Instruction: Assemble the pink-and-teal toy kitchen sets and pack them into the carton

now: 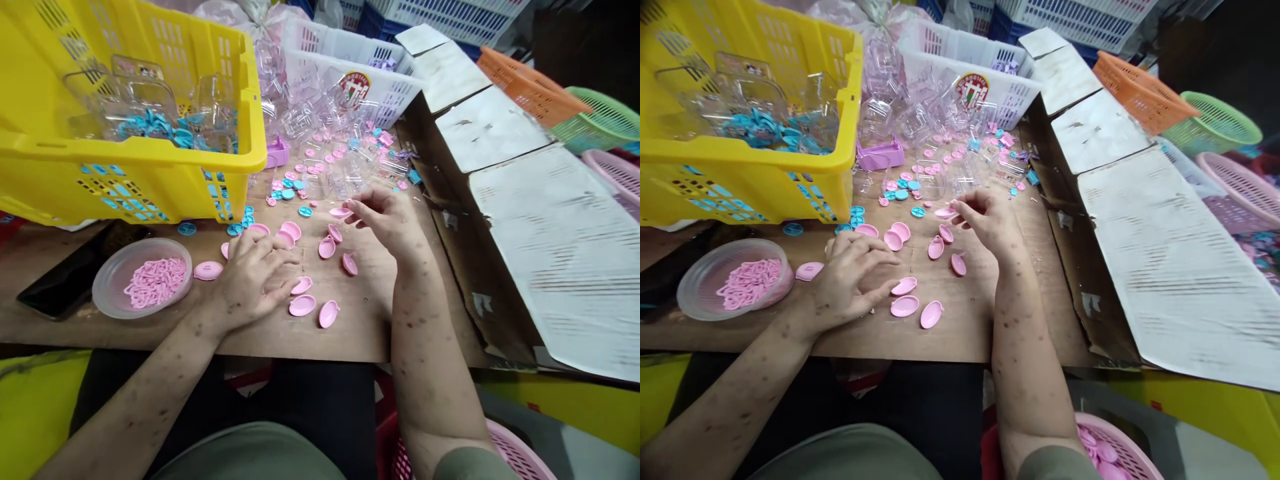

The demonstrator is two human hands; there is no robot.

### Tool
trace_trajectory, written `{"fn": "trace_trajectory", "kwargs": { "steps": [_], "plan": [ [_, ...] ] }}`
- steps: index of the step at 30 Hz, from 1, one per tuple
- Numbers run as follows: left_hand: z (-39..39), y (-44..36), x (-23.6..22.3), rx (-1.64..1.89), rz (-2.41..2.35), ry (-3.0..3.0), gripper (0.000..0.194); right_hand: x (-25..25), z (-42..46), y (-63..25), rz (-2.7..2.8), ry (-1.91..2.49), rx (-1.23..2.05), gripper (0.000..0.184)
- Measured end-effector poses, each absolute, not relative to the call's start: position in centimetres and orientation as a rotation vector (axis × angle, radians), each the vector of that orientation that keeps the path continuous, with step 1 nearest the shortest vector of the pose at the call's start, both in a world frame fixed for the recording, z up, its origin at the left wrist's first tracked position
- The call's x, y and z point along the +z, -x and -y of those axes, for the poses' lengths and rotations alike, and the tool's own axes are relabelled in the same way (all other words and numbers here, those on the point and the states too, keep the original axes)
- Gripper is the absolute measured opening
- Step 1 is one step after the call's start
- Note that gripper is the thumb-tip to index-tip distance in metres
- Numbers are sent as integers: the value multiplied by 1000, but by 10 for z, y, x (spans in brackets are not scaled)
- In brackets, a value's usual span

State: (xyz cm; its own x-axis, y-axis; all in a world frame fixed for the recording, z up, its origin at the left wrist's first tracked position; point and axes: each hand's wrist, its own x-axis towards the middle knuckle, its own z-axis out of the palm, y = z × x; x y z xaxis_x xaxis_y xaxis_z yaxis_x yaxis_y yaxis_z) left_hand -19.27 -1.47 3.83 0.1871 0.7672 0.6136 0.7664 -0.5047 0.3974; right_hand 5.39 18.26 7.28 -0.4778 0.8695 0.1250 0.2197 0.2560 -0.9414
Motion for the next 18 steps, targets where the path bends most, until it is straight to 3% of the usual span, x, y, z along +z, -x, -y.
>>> {"fn": "trace_trajectory", "kwargs": {
  "steps": [2, 5, 9, 14, 18],
  "plan": [
    [12, 193, 36, 1228, -1694, -2393, 14, 65, -193, -63, 1964, 1140, 1106, 45],
    [0, 193, 34, 1220, -1901, -2289, 22, 60, -195, -68, 2162, 1290, 915, 22],
    [-3, 189, 41, 1015, -1901, -2301, 29, 79, -173, -57, 2254, 1057, 663, 20],
    [68, 205, 92, 923, -1726, -2270, 18, 95, -133, -31, 2678, 531, 1255, 23],
    [120, 250, 134, 851, -1972, -2260, 14, 75, -126, -22, 2811, 472, 1317, 19]
  ]
}}
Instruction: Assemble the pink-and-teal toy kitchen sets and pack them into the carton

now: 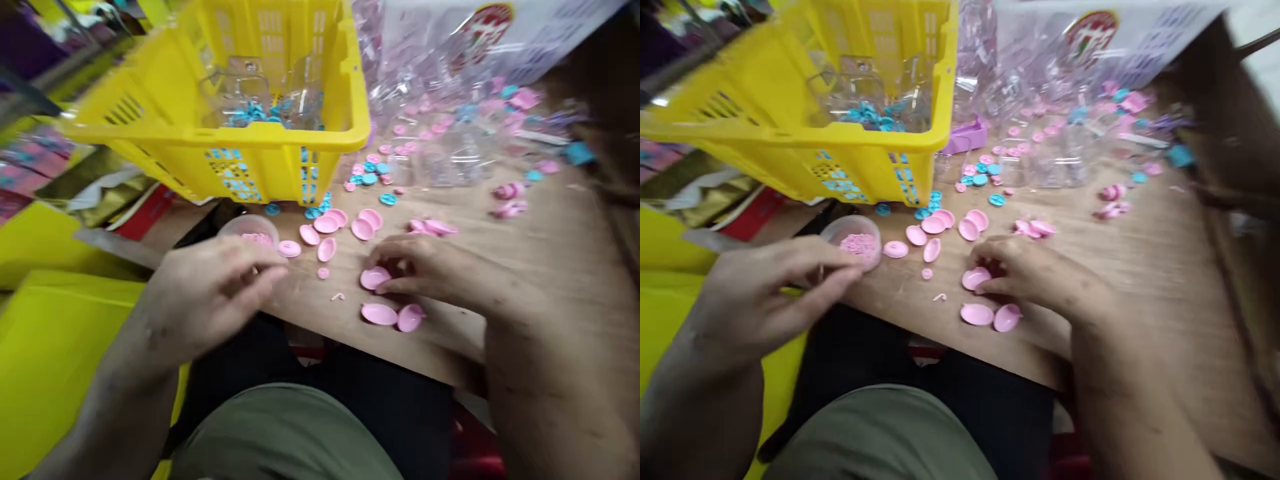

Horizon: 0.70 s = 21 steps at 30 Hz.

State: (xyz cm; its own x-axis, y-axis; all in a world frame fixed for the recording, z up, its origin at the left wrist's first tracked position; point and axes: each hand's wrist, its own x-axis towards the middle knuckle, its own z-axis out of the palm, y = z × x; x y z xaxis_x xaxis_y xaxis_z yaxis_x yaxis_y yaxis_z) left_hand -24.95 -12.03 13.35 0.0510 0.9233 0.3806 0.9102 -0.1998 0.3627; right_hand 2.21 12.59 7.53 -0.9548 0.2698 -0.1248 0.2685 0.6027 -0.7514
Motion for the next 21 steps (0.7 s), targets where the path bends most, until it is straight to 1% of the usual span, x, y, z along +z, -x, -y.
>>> {"fn": "trace_trajectory", "kwargs": {
  "steps": [2, 4, 5, 8, 10, 12, 13, 15, 16, 17, 19, 21],
  "plan": [
    [128, 277, 134, 618, -2233, -2236, 20, 65, -129, -19, 2803, 474, 1283, 26],
    [126, 300, 120, 356, -2330, -2231, 22, 62, -133, -17, 2767, 487, 1233, 31],
    [123, 308, 111, 294, -2333, -2236, 20, 63, -133, -16, 2742, 490, 1216, 32],
    [112, 315, 87, 341, -2266, -2275, 12, 70, -131, -13, 2626, 518, 1286, 40],
    [106, 313, 81, 396, -2219, -2286, 6, 73, -129, -10, 2516, 508, 1351, 46],
    [103, 312, 82, 373, -2207, -2248, 5, 72, -128, -7, 2417, 477, 1344, 48],
    [102, 313, 84, 350, -2208, -2221, 6, 71, -128, -6, 2377, 462, 1327, 48],
    [100, 315, 88, 321, -2220, -2175, 20, 70, -130, -5, 2321, 478, 1300, 46],
    [99, 315, 90, 308, -2226, -2158, 24, 69, -130, -4, 2310, 499, 1290, 46],
    [97, 315, 92, 284, -2226, -2142, 22, 69, -131, -4, 2313, 523, 1281, 46],
    [94, 313, 95, 186, -2226, -2103, 8, 70, -131, -3, 2347, 563, 1269, 48],
    [91, 309, 100, 65, -2241, -2047, 8, 70, -129, -3, 2396, 594, 1276, 50]
  ]
}}
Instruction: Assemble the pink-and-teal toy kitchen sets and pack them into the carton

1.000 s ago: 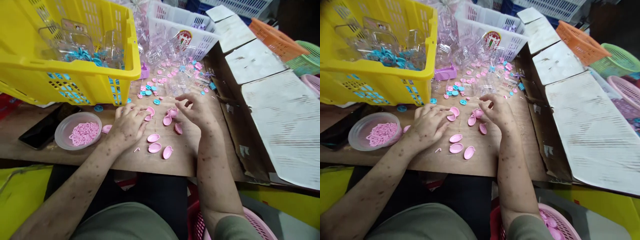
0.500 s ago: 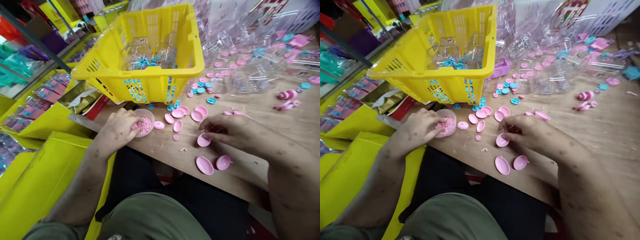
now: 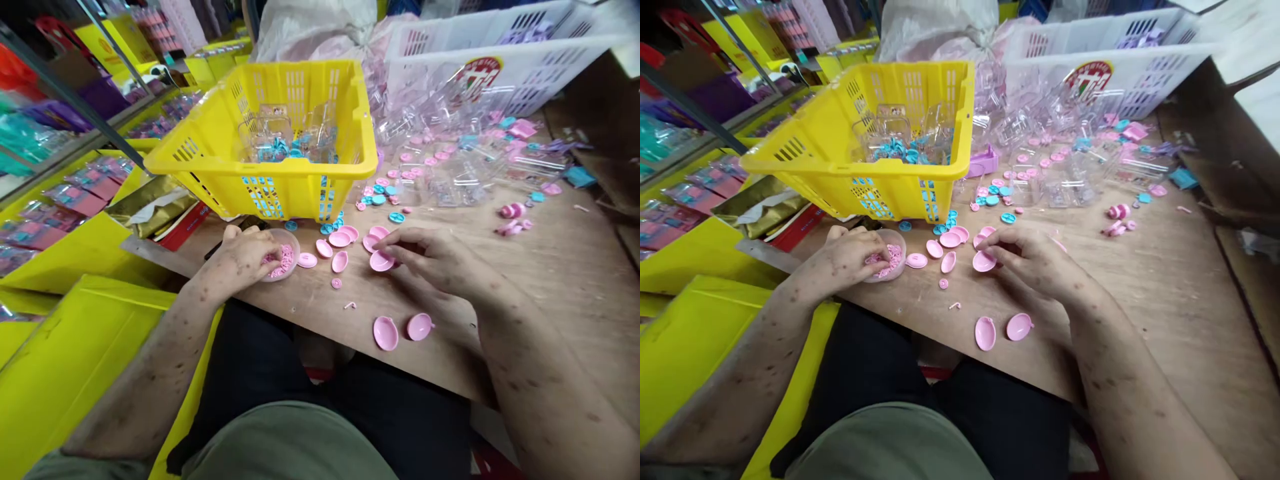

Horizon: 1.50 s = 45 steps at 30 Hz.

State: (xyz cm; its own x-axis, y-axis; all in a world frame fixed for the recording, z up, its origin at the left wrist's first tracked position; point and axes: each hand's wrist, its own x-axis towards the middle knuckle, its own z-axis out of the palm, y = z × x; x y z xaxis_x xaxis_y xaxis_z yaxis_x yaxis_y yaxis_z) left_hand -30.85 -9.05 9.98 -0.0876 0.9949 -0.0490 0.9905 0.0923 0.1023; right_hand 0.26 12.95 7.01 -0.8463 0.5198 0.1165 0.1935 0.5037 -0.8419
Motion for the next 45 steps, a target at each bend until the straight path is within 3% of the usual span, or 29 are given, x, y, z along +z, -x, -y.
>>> {"fn": "trace_trajectory", "kwargs": {
  "steps": [3, 7, 14, 19, 24, 30, 32, 35, 39, 45],
  "plan": [
    [86, 302, 107, -80, -2318, -1970, 14, 69, -127, -2, 2479, 661, 1360, 48],
    [82, 300, 110, -191, -2324, -1946, 7, 63, -125, 0, 2553, 661, 1360, 36],
    [85, 315, 90, -139, -2317, -2138, 25, 61, -123, -1, 2397, 614, 1387, 18],
    [82, 325, 84, 65, -2271, -2149, 30, 57, -121, 1, 2038, 727, 1661, 31],
    [83, 318, 102, 243, -2276, -2126, 26, 62, -121, 2, 1933, 733, 1662, 35],
    [88, 303, 121, 633, -2292, -2003, 18, 63, -121, -1, 2280, 723, 1478, 49],
    [91, 297, 125, 657, -2292, -1970, 20, 62, -117, 0, 2373, 630, 1481, 45],
    [95, 284, 131, 792, -2185, -1945, 22, 64, -108, 1, 2369, 425, 1489, 23],
    [90, 258, 134, 1102, -1957, -1928, 20, 67, -99, 6, 2252, 85, 1595, 34],
    [76, 233, 127, 1241, -1703, -1924, 20, 72, -94, 10, 2140, -148, 1674, 31]
  ]
}}
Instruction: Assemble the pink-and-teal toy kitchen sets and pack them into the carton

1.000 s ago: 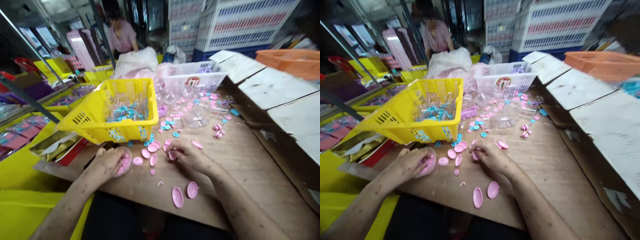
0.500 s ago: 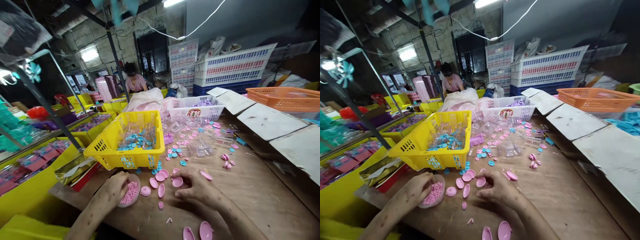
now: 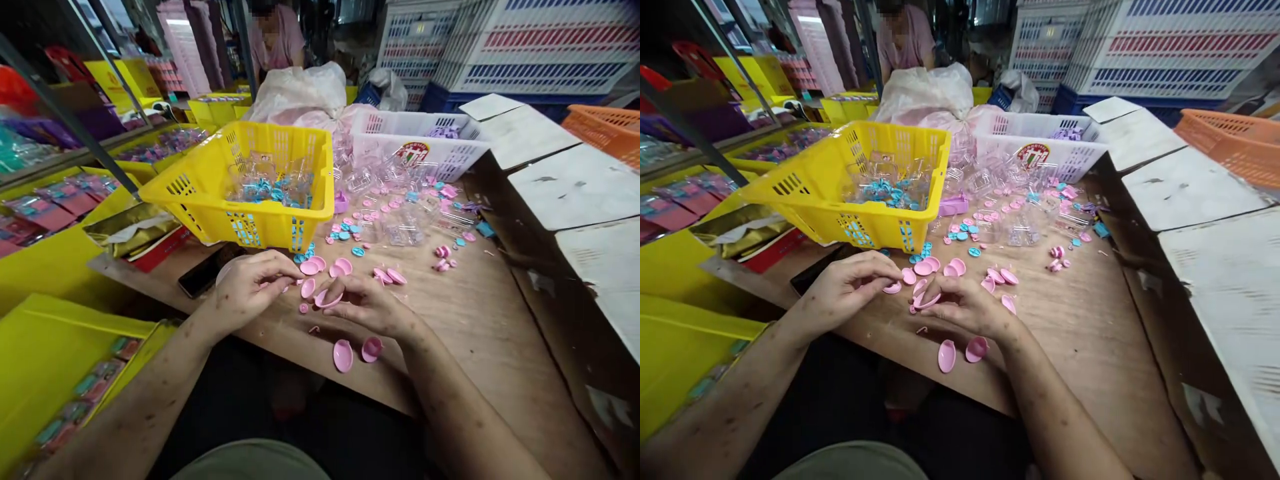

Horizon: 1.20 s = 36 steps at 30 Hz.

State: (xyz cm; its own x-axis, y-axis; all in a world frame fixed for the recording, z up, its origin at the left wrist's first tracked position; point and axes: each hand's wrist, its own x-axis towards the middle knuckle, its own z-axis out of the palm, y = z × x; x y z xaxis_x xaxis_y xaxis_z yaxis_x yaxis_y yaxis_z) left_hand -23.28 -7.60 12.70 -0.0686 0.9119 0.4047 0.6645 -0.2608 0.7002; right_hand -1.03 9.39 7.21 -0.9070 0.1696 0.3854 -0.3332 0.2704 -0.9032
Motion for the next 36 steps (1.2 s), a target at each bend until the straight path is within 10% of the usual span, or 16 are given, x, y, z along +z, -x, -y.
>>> {"fn": "trace_trajectory", "kwargs": {
  "steps": [36],
  "plan": [
    [73, 211, 108, 1364, -1611, -1597, 21, 64, -95, 11, 2142, -221, 1672, 16]
  ]
}}
